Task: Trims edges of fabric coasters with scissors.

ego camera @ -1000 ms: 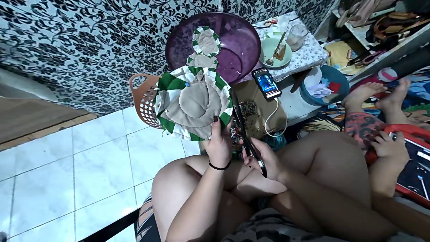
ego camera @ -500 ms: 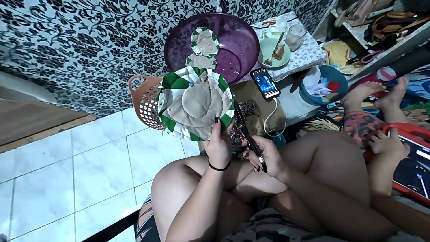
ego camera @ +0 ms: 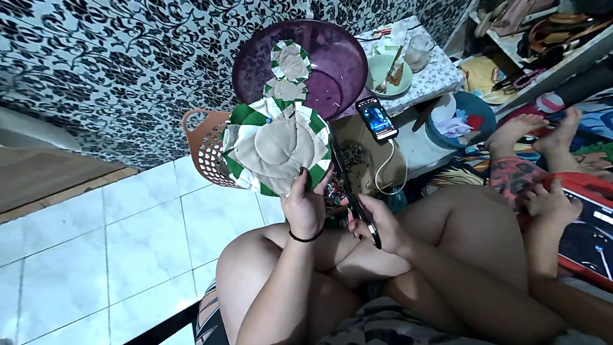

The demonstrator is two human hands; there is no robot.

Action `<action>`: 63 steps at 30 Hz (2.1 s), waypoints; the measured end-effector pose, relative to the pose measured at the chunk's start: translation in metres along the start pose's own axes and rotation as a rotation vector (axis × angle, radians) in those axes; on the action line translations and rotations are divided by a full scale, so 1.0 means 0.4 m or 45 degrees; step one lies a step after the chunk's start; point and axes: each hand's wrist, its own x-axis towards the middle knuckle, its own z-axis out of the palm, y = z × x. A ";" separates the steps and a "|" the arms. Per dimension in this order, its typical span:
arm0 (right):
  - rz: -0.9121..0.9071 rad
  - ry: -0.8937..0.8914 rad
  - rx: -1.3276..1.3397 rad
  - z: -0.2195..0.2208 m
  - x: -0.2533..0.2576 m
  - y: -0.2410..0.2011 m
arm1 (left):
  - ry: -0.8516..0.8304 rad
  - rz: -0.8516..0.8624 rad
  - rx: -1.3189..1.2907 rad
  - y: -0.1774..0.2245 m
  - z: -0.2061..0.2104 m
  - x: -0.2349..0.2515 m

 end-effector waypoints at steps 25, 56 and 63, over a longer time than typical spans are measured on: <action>0.074 0.245 0.089 0.035 -0.018 -0.027 | -0.052 0.030 0.001 -0.005 0.002 -0.006; 0.108 0.138 0.130 -0.032 0.003 -0.039 | -0.250 -0.209 0.147 0.055 -0.019 0.021; 0.098 0.170 0.034 -0.034 0.002 -0.040 | -0.253 -0.200 0.160 0.071 -0.027 0.032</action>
